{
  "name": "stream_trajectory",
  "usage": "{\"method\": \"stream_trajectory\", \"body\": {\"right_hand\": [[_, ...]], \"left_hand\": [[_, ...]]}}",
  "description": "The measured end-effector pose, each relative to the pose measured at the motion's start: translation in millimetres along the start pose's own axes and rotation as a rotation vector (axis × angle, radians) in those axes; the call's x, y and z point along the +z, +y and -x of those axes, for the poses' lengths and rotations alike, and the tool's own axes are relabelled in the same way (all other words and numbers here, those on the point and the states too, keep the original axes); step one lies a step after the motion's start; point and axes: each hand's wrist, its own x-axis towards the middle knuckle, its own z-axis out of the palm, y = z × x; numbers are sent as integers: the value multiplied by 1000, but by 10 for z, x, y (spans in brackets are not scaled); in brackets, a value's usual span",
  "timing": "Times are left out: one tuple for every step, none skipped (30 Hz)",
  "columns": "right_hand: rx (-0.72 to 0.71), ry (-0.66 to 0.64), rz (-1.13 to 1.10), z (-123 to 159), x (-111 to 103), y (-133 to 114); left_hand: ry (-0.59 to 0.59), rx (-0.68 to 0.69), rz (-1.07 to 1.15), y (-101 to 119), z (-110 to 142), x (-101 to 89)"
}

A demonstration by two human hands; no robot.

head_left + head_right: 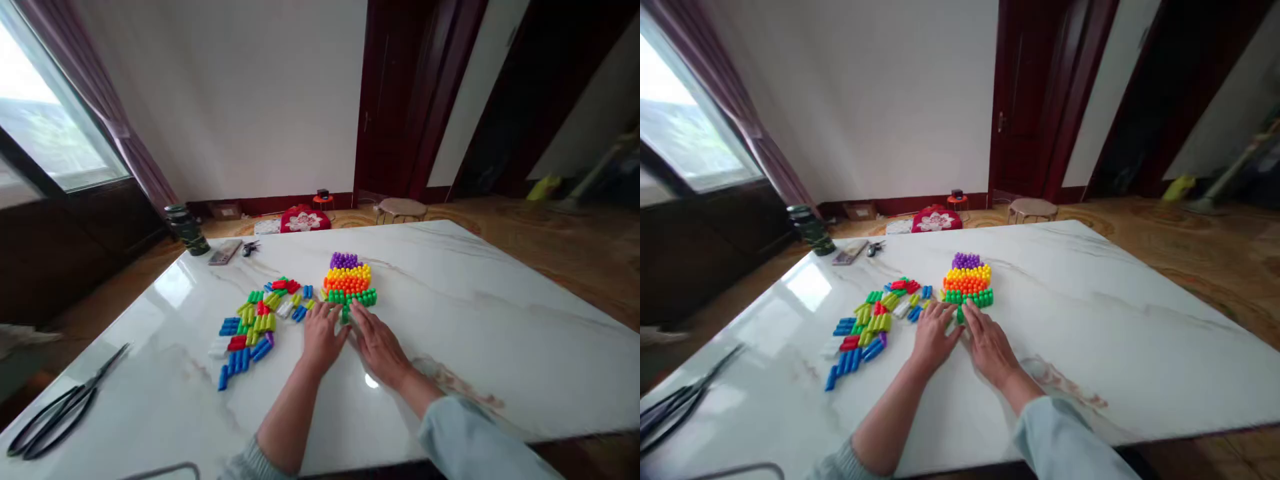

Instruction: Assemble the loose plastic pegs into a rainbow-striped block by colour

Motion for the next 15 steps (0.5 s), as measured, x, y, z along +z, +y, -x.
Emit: {"method": "stream_trajectory", "body": {"right_hand": [[3, 2, -5, 8, 10, 6], [6, 2, -10, 14, 18, 12], [8, 0, -14, 19, 23, 16], [10, -4, -18, 21, 25, 19], [9, -13, -22, 21, 23, 20], [8, -21, -25, 18, 18, 19], [8, -28, -29, 14, 12, 15], [12, -33, -33, 9, 6, 10], [15, -40, -40, 4, 0, 5], [17, -46, -50, 1, -3, 1], [21, -48, -62, 0, -3, -1], [27, -45, -73, 2, -2, 0], [33, -39, -84, 7, -1, 4], [37, -30, -93, 12, -2, 10], [36, -24, -101, 18, -7, 16]], "left_hand": [[-30, 13, 0, 4, -29, 13], [-51, 25, 3, 8, -55, 23], [-65, 34, 8, 12, -73, 28], [-70, 42, 15, 15, -83, 28], [-67, 52, 27, 18, -82, 21], [-55, 57, 40, 20, -72, 7], [-36, 53, 51, 20, -54, -13], [-12, 43, 60, 17, -30, -38], [17, 26, 69, 11, -3, -65], [50, 4, 77, 2, 26, -94], [81, -20, 85, -10, 53, -123], [106, -42, 92, -25, 78, -150], [121, -59, 98, -42, 99, -173], [124, -69, 102, -59, 117, -191], [112, -72, 104, -76, 131, -202]]}}
